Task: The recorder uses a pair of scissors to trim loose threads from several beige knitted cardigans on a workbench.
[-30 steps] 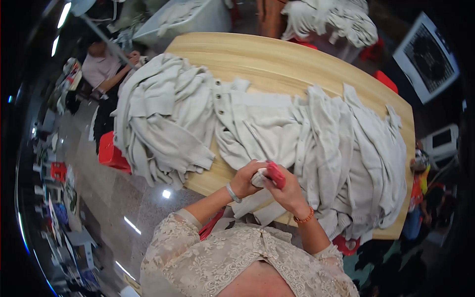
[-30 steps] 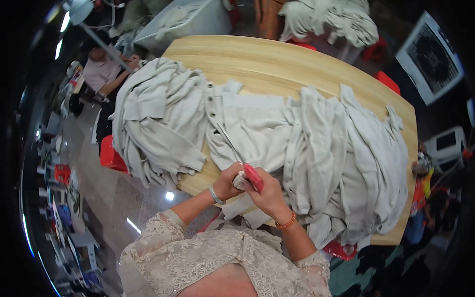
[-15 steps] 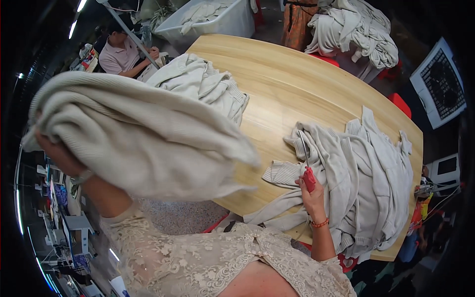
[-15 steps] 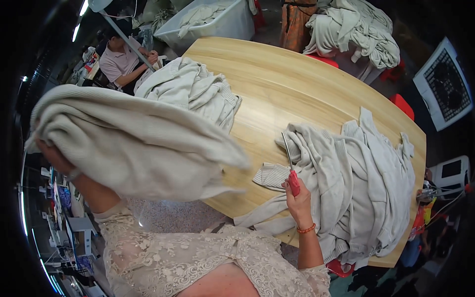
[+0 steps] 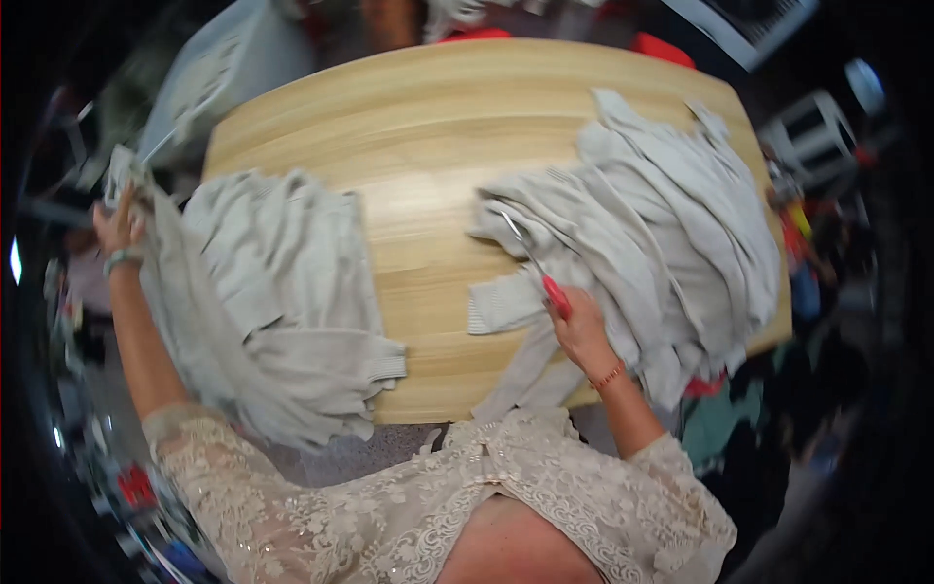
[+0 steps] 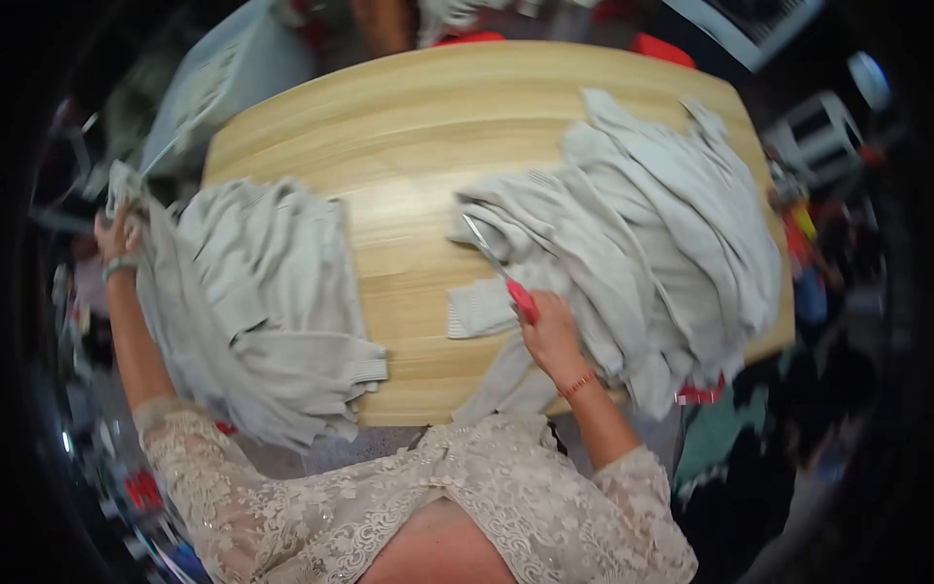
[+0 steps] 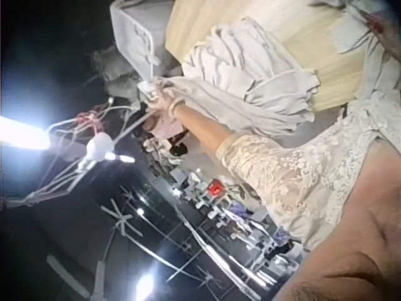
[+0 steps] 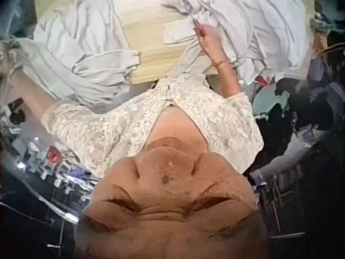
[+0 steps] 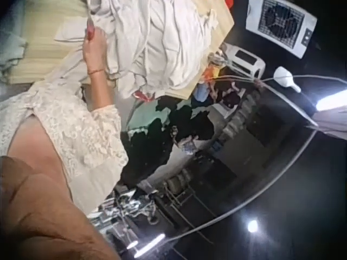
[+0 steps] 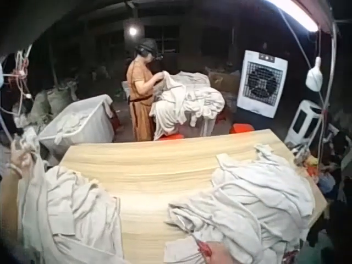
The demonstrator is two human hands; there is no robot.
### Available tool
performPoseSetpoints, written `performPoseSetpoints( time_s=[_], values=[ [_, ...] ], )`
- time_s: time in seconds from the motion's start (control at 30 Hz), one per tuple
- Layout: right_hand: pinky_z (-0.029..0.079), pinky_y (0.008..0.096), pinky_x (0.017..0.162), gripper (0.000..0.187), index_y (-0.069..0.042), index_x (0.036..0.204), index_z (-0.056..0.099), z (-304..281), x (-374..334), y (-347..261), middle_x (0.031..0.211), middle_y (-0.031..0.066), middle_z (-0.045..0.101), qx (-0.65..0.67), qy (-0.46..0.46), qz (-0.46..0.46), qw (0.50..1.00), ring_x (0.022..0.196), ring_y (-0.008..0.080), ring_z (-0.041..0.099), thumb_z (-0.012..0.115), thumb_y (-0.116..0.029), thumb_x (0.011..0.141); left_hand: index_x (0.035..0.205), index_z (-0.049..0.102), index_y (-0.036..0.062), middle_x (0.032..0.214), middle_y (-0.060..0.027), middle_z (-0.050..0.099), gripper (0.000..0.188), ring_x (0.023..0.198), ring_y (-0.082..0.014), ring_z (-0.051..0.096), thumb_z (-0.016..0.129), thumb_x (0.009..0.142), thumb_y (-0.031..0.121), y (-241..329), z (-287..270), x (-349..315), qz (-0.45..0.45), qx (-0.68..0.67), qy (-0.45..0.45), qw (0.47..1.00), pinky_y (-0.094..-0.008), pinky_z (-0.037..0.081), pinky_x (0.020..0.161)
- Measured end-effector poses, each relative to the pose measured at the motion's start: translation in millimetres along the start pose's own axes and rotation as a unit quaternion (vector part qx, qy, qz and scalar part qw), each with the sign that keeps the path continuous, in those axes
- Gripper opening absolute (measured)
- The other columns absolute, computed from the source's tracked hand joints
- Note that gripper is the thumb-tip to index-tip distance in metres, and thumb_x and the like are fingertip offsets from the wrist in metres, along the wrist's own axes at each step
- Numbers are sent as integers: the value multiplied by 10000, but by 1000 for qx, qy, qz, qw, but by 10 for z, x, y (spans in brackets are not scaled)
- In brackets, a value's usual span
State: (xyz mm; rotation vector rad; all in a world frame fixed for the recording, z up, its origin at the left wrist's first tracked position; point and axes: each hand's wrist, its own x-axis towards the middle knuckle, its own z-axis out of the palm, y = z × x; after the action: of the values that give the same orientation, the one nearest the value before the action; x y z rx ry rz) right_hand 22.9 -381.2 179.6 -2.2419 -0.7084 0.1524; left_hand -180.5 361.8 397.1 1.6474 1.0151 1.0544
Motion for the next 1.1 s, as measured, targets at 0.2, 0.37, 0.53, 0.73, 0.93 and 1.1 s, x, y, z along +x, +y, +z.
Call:
performPoseSetpoints(
  time_s=[0.2,0.37,0.53,0.73,0.93,1.1],
  values=[
    [476,490,599,397,-39,735,646,-780,-465,433,667,193,624,-217,114,274,930,653,401,617,620,-417,854,1360,456,24,1374,-168,482,674,1254,-283,461,763,785,199,-1207,3095,-2381,210,204,-363,884,-373,357,1049],
    [489,456,651,329,-37,922,639,-1001,-943,715,792,195,645,-124,144,353,916,751,391,625,712,-332,797,1360,428,122,1399,-217,391,702,1268,-407,396,748,736,147,-1220,4362,-4295,366,151,-560,728,-440,365,1058],
    [453,461,892,715,-16,1206,481,-488,-1403,1299,1142,231,558,-144,139,342,918,1046,427,543,827,-285,641,1325,466,145,1348,-167,446,622,1216,-369,454,668,739,85,-1031,5300,-5131,445,146,-536,702,-443,418,980],
    [470,450,746,334,-33,1052,568,-461,-1232,1023,952,212,608,-44,167,269,948,884,409,586,685,-142,758,966,632,55,917,-178,605,292,889,-385,562,512,714,-33,-1194,5525,-5015,431,149,-517,724,-450,466,790],
    [493,438,681,265,-42,964,571,-299,-1194,306,863,173,624,65,28,164,984,770,369,621,658,-181,757,932,624,50,903,-160,605,292,880,-358,556,509,694,-76,-1496,4492,-3566,446,204,-350,798,-418,450,787],
    [480,454,722,272,-2,879,551,181,-896,-178,824,211,624,201,-188,89,957,798,383,617,609,-243,767,1028,632,60,952,-146,638,315,905,-337,596,527,752,-47,-1308,3223,-2675,449,282,-194,825,-413,458,811]
  ],
)
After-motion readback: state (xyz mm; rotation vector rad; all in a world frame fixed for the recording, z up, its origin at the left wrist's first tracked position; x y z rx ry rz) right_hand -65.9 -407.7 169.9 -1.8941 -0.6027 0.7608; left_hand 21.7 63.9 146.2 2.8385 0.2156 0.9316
